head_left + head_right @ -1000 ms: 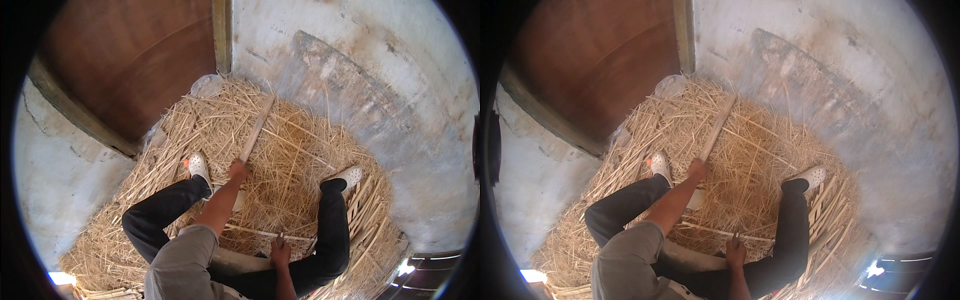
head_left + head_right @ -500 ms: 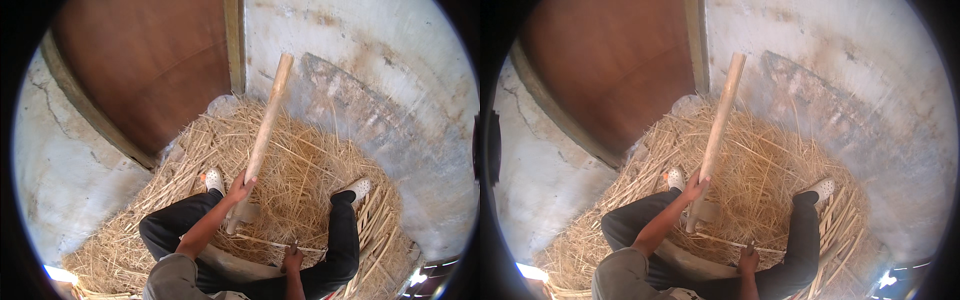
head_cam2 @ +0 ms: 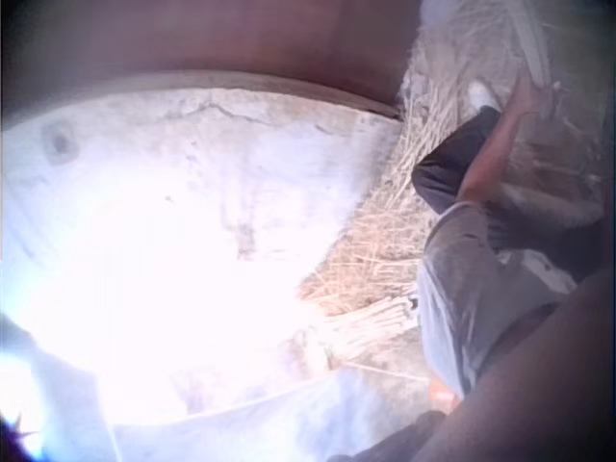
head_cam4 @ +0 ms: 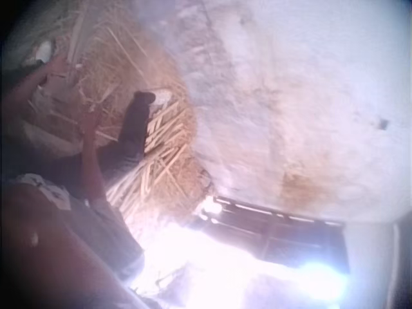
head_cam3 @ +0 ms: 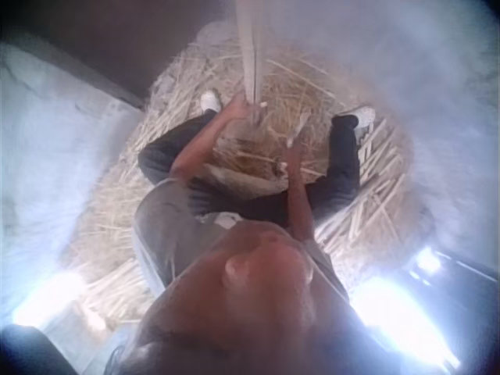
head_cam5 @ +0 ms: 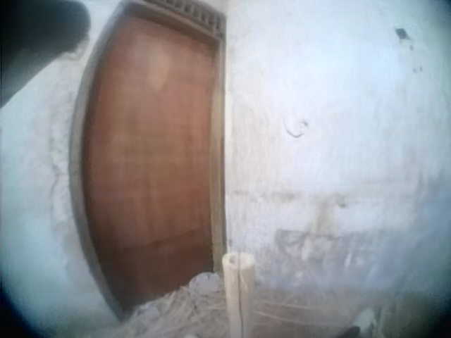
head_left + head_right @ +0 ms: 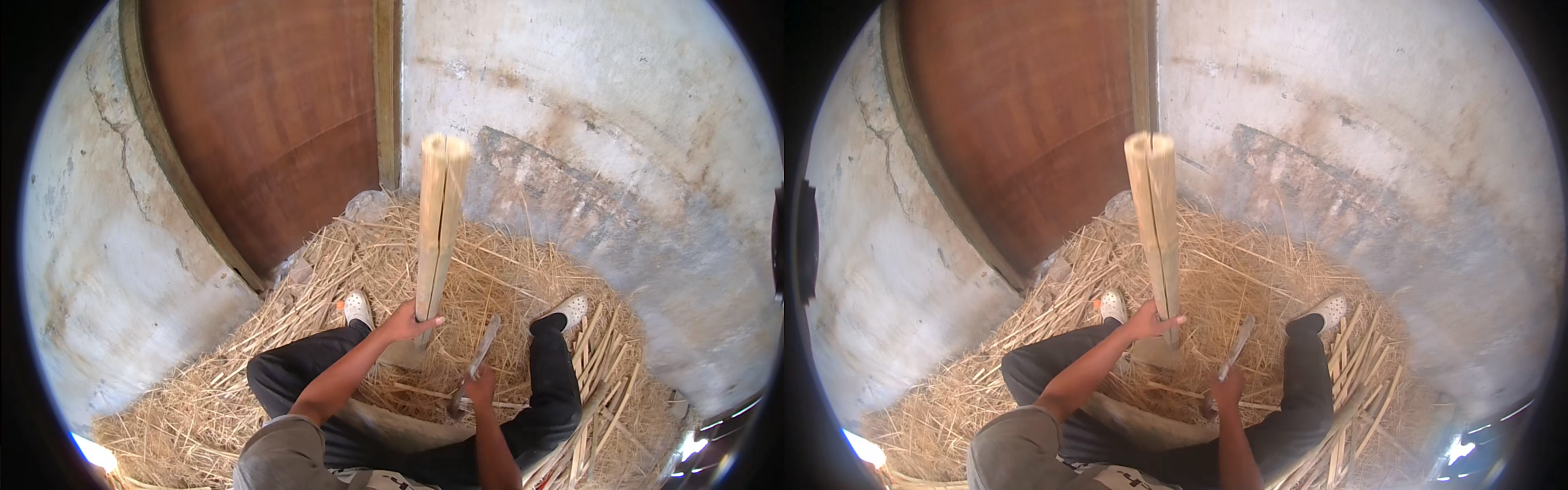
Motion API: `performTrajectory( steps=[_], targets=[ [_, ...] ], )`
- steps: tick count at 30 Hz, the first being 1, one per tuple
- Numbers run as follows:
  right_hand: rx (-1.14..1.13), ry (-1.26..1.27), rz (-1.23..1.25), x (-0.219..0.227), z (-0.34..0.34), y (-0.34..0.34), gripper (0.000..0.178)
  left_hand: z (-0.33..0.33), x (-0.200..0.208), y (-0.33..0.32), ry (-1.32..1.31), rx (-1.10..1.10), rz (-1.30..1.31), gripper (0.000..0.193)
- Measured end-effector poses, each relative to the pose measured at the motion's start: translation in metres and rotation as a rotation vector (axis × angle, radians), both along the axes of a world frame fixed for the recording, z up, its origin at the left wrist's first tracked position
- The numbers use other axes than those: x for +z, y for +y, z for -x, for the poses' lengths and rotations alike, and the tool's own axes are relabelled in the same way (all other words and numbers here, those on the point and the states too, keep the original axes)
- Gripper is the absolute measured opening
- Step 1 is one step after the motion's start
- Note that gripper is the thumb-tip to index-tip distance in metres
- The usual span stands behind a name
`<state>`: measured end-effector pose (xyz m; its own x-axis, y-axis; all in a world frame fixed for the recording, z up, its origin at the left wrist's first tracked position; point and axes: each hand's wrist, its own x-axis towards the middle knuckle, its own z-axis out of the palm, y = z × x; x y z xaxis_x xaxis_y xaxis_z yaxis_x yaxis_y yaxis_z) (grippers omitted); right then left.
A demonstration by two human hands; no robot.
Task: The person sits on a straw-covered floor and uses a machete and a wooden mallet to split long bamboo poles into thin strips. They repeatedly position the machete on the bamboo, strike it with the mallet to drive the blade through, and separate the resulting strips.
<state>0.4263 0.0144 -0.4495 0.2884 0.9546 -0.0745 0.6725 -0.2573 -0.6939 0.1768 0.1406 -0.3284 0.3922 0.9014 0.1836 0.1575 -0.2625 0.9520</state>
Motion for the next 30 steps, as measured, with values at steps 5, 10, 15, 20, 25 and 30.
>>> performTrajectory(
  steps=[5,10,15,20,25,30],
  targets=[
    [0.367,0.360,-0.700,0.312,0.048,0.020,0.060,0.002,-0.009,-0.028,0.012,-0.119,0.011,0.057],
    [0.622,0.510,-0.655,0.422,0.075,0.048,0.056,0.001,0.038,-0.041,0.137,-0.116,-0.128,0.089],
    [0.725,0.486,-0.673,0.432,0.082,0.052,0.053,0.029,0.192,-0.039,-0.251,0.094,-0.497,0.113],
    [0.771,0.489,-0.665,0.433,0.094,0.056,0.051,0.006,0.318,-0.045,-0.264,0.140,-0.377,0.040],
    [0.762,0.712,-0.563,0.433,0.096,0.062,0.052,-0.006,0.322,-0.042,-0.358,0.421,-0.451,0.031],
    [0.686,0.498,-0.711,0.431,0.097,0.075,0.046,-0.018,0.316,-0.032,-0.494,0.426,-0.464,0.024]
  ],
)
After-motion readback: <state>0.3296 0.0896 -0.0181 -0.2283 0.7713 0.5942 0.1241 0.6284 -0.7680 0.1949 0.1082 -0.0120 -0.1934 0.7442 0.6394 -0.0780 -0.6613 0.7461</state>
